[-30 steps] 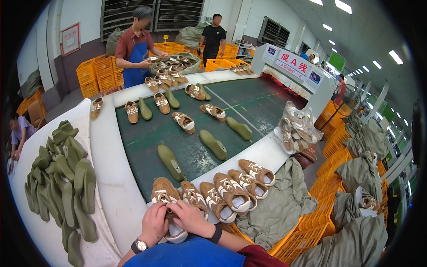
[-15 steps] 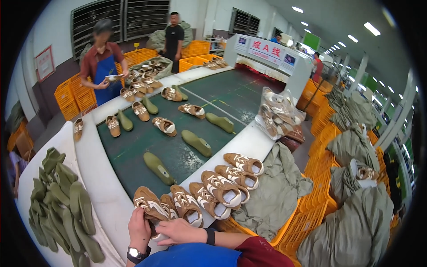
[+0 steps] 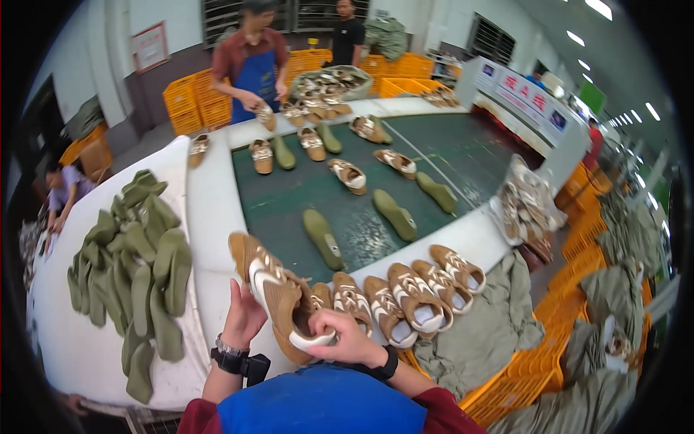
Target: Inspecting and organizing finished shoes and shoe lasts on a production line conveyor belt.
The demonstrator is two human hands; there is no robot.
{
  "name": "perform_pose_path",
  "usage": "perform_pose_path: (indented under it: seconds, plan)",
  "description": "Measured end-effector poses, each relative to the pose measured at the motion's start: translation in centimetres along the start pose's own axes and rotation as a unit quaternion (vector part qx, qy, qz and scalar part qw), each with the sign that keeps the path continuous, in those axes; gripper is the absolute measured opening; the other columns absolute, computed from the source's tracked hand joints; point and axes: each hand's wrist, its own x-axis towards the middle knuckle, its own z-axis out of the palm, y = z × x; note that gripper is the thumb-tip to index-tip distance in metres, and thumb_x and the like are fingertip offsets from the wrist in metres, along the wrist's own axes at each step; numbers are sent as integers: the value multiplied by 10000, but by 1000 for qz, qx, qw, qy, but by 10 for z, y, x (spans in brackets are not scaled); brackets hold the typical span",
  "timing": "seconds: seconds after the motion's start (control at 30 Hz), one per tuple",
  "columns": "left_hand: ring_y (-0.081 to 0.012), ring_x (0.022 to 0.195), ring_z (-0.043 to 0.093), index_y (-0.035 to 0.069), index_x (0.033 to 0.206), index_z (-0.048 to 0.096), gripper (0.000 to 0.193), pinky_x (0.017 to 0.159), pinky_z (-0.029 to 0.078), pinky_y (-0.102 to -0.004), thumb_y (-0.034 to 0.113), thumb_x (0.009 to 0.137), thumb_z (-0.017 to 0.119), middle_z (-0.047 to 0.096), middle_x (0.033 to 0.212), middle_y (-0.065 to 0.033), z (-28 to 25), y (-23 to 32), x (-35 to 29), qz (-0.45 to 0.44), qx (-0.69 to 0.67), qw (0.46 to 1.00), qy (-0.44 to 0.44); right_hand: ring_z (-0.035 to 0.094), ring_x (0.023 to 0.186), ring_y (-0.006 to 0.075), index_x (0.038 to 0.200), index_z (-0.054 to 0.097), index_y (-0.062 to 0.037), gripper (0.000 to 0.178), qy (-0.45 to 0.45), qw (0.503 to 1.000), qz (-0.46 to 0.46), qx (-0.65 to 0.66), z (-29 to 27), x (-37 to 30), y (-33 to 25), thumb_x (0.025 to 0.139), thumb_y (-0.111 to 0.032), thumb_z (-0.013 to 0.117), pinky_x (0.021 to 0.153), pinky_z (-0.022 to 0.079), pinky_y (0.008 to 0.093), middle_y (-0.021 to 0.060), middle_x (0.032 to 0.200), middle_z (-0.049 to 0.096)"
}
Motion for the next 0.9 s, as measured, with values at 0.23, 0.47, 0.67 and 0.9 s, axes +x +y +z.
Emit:
perform_pose_path:
  seconds: [0.23, 0.47, 0.67, 0.9]
  plan:
    - [-302, 1178, 451, 115, 1352, 309, 688, 982, 392, -448, 607, 875, 358, 450, 1278, -172, -25, 25, -13, 104, 39, 994, 18, 508, 801, 141, 755, 437, -50, 251, -119, 979, 87, 138, 8, -12, 0, 710, -109, 676, 730, 410, 269, 49, 866, 540]
    - [-159, 944, 580, 10, 1162, 486, 341, 832, 475, -301, 252, 923, 511, 591, 1051, -68, -43, 44, -2, 113, 151, 963, 193, 532, 691, 90, 1161, 511, -75, 461, 225, 797, 374, 418, 9, 19, 2, 964, -441, 311, 584, 449, 213, 44, 1009, 594]
    - [-112, 824, 585, -8, 1070, 559, 372, 733, 472, -253, 329, 934, 480, 613, 926, -55, -29, 51, -4, 140, 290, 910, 260, 513, 612, 69, 1159, 514, -93, 458, 81, 763, 378, 518, -18, 11, 45, 955, -459, 329, 469, 414, 193, 27, 924, 611]
    - [-114, 834, 567, 12, 1136, 542, 462, 744, 470, -264, 412, 923, 453, 598, 934, -37, -46, 44, -35, 50, 328, 889, 316, 585, 716, 102, 1156, 496, -59, 318, 162, 819, 374, 404, -5, 23, 30, 973, -286, 371, 571, 468, 230, 36, 944, 621]
